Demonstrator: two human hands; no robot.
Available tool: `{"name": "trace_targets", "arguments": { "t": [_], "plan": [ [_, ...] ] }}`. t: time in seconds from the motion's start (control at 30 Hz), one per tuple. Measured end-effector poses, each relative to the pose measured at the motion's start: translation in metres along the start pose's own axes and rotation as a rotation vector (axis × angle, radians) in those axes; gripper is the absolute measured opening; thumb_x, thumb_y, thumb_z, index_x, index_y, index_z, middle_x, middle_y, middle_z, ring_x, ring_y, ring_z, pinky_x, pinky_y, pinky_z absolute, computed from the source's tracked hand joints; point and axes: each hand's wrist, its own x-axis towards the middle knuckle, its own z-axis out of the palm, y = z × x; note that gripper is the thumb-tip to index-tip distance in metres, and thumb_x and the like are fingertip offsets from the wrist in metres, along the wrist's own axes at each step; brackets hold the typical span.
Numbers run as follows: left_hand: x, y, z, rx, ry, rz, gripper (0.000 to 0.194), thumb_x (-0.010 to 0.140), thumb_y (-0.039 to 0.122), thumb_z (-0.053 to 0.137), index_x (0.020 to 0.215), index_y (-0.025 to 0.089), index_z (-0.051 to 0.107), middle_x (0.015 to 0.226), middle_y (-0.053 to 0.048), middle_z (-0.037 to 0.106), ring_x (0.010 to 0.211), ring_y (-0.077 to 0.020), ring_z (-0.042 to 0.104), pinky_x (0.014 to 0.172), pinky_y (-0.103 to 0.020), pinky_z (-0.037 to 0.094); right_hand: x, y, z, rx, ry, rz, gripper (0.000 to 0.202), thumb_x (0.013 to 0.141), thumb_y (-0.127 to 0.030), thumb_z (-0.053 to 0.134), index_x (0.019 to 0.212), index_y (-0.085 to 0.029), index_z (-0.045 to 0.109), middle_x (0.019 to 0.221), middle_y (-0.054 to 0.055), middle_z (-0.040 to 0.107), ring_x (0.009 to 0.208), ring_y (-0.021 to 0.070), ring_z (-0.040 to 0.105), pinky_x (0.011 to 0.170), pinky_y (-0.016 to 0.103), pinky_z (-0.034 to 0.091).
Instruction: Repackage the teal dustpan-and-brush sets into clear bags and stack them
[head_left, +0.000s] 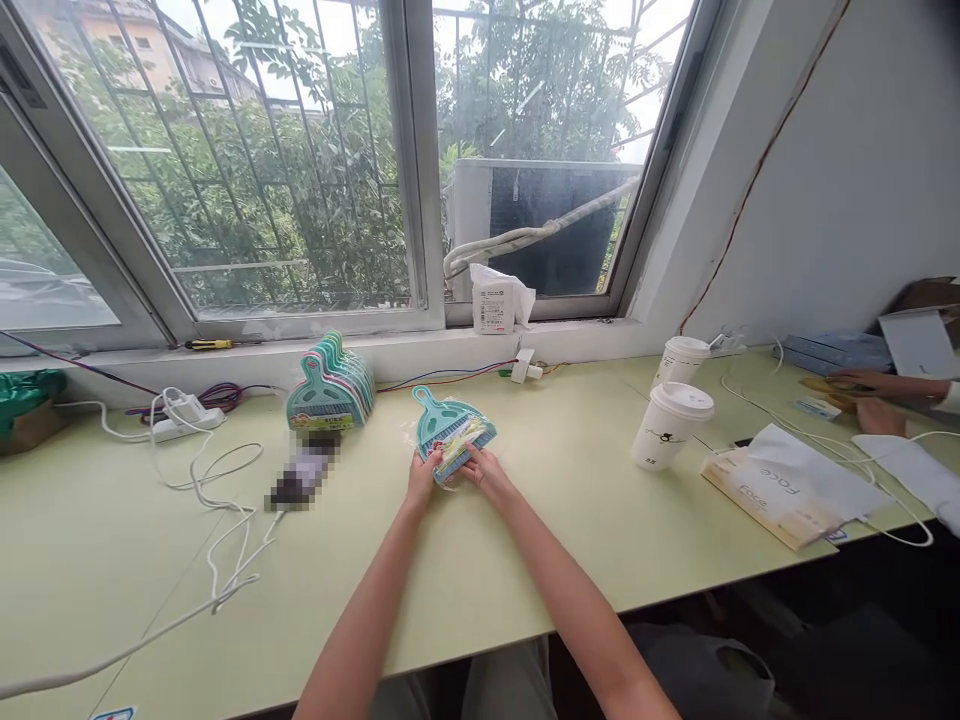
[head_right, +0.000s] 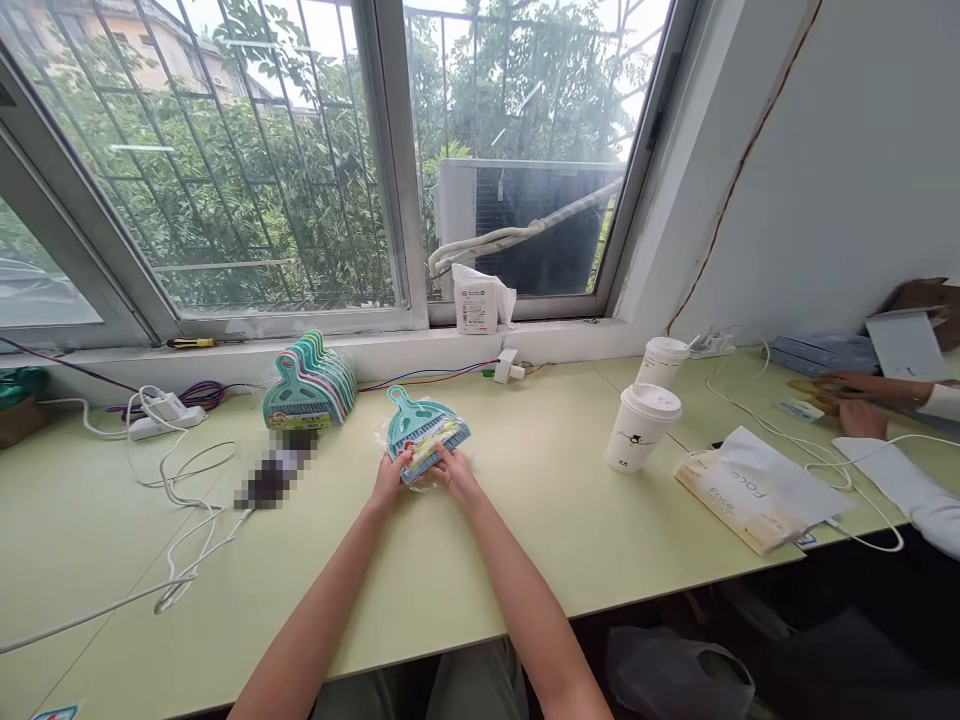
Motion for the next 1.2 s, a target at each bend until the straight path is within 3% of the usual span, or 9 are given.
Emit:
{"name": "trace_targets", "arguments": {
  "t": [0.1,0.23,0.33,0.43,0.5,0.63,0.87,1.07,1.2],
  "plan": [
    [0.007,0.006,-0.010,-0.071,0.005,-0.026,0.040,0.073,0.020,0.065,0.112,0.013,0.055,0.098,-0.010,0.069,0.079,-0.0188,0.067,0.067,-0.030,0.057,-0.001,-0.018,-0.010,-0.259,-0.117,0.044,0.041,0.070,-0.048,0.074,0.090,-0.013,0.067,0.088,0.013,0.072,0.088,0.0261,0.070,0.083,0.041,0.056],
    [0.010,0.017,-0.026,-0.137,0.018,-0.015,0.046,0.075,0.022,0.064,0.118,0.016,0.050,0.105,-0.010,0.067,0.080,-0.0188,0.068,0.065,-0.031,0.058,-0.005,-0.033,-0.021,-0.824,-0.006,-0.425,0.049,0.064,-0.035,0.080,0.109,-0.021,0.066,0.117,0.012,0.065,0.113,0.0303,0.059,0.098,0.052,0.045],
    [0.010,0.022,-0.037,-0.099,-0.032,-0.031,0.048,0.075,0.025,0.064,0.120,0.017,0.048,0.107,-0.011,0.067,0.078,-0.0196,0.069,0.059,-0.029,0.058,-0.009,-0.032,-0.025,-1.291,0.023,-0.739,0.071,0.059,-0.019,0.084,0.123,-0.034,0.058,0.144,0.004,0.044,0.139,0.0310,0.030,0.113,0.061,0.016],
    [0.008,0.023,-0.043,-0.002,-0.131,-0.072,0.051,0.075,0.029,0.065,0.121,0.016,0.046,0.107,-0.013,0.067,0.067,-0.0184,0.068,0.044,-0.023,0.051,-0.007,-0.025,-0.025,-1.468,0.033,-0.827,0.041,0.074,-0.014,0.073,0.109,-0.034,0.067,0.134,0.000,0.055,0.134,0.0252,0.039,0.114,0.058,0.013],
    [0.007,0.023,-0.043,0.057,-0.198,-0.102,0.053,0.075,0.032,0.065,0.121,0.015,0.045,0.106,-0.013,0.067,0.058,-0.0156,0.066,0.037,-0.020,0.045,-0.003,-0.022,-0.026,-1.425,0.029,-0.827,0.017,0.082,-0.018,0.066,0.090,-0.032,0.072,0.116,0.000,0.067,0.120,0.0221,0.053,0.111,0.051,0.023],
    [0.003,0.025,-0.042,0.145,-0.308,-0.130,0.054,0.074,0.035,0.066,0.119,0.014,0.045,0.105,-0.013,0.066,0.053,-0.0127,0.064,0.037,-0.019,0.045,0.008,-0.020,-0.032,-1.211,0.026,-0.776,0.008,0.082,-0.029,0.067,0.079,-0.030,0.074,0.098,0.000,0.073,0.102,0.0220,0.061,0.101,0.043,0.036],
    [-0.008,0.029,-0.039,0.150,-0.423,-0.150,0.059,0.077,0.040,0.066,0.123,0.018,0.037,0.097,-0.009,0.065,0.053,-0.0138,0.064,0.042,-0.022,0.048,0.013,-0.016,-0.037,-0.969,0.110,-0.660,0.010,0.074,-0.030,0.068,0.080,-0.028,0.076,0.125,0.004,0.061,0.118,0.0268,0.048,0.099,0.042,0.040],
    [-0.017,0.031,-0.032,0.218,-0.436,-0.092,0.063,0.076,0.041,0.067,0.127,0.020,0.037,0.100,-0.010,0.065,0.049,-0.0122,0.062,0.040,-0.021,0.044,0.019,-0.009,-0.047,-0.650,0.241,-0.438,0.070,0.051,-0.028,0.081,0.118,-0.026,0.061,0.128,0.009,0.056,0.118,0.0269,0.053,0.096,0.041,0.044],
    [-0.017,0.031,-0.030,0.274,-0.408,-0.061,0.074,0.077,0.046,0.064,0.137,0.018,0.030,0.095,-0.011,0.066,0.045,-0.0129,0.060,0.036,-0.020,0.038,0.024,-0.003,-0.051,-0.396,0.155,-0.247,0.061,0.048,-0.035,0.081,0.104,-0.019,0.065,0.097,0.008,0.070,0.091,0.0253,0.065,0.083,0.039,0.051]
  ]
}}
